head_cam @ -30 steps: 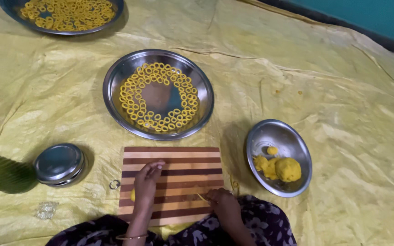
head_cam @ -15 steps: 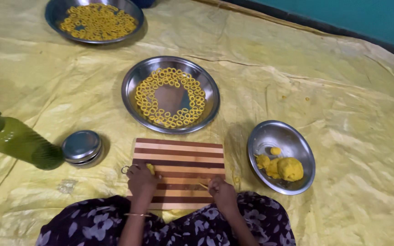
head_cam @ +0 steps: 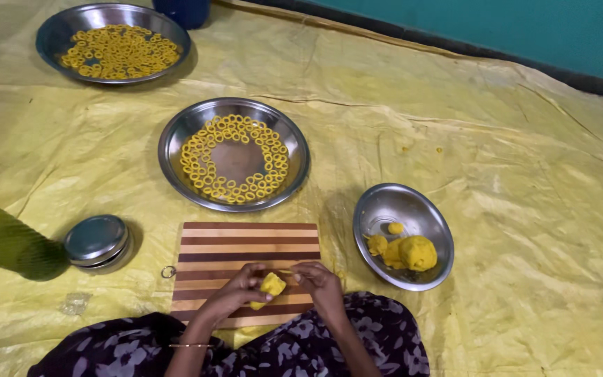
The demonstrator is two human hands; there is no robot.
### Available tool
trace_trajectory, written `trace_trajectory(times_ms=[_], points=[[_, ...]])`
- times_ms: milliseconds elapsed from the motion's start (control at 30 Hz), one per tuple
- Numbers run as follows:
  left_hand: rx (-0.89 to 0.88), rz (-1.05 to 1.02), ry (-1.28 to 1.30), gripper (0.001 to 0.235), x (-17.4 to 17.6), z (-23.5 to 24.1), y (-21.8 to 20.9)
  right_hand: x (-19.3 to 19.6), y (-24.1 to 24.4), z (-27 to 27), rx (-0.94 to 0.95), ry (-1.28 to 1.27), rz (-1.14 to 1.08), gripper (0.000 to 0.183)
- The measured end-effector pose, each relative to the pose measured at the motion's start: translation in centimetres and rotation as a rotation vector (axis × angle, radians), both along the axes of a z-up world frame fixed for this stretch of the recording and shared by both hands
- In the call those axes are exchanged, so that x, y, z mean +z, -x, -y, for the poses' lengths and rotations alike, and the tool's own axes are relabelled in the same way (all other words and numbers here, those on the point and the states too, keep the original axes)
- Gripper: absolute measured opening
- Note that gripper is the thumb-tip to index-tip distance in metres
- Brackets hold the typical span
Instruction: The person rolls small pieces of yellow dough into thin ropes on a wooden board, then joins the ends to form rings and places them into a metal tray. The process is repeated continuously with additional dough taken from a nearby bowl.
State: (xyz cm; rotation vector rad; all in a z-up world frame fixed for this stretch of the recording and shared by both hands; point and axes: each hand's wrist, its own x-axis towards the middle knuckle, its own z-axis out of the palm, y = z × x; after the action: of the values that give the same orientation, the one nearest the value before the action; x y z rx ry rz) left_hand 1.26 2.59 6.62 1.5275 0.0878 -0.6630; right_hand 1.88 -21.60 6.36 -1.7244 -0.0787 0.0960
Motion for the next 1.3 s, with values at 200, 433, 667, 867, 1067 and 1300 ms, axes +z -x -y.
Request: trace_trajectory(times_ms=[200, 433, 667, 867, 1067, 1300], points=[[-0.022, -0.080, -0.011, 0.092, 1.4, 0.1, 0.3, 2.8, 0.9, -0.7, 0.166, -0.012, -0.011, 0.026], [-0.003, -0.084, 0.237, 0.087, 0.2, 0.0, -0.2, 3.7, 1.3, -1.3, 0.161, 0.122, -0.115, 0.033], [0.016, -0.106, 0.350, 0.080, -0.2, 0.2, 0.1, 2.8, 1.5, -1.8, 0.067, 0.023, 0.088, 0.019], [0.002, -0.140, 0.324, 0.072, 0.6, 0.6, 0.4, 2.2, 1.9, -2.9, 0.032, 0.427, 0.462, 0.017], [0.029, -0.095, 0.278, 0.063, 1.2, 1.2, 0.5, 3.0, 3.1, -4.1, 0.051, 0.506, 0.570, 0.024], [0.033, 0.065, 0.088, 0.057, -0.5, 1.7, -0.1, 4.9, 3.2, -4.8, -0.009, 0.476, 0.418, 0.024]])
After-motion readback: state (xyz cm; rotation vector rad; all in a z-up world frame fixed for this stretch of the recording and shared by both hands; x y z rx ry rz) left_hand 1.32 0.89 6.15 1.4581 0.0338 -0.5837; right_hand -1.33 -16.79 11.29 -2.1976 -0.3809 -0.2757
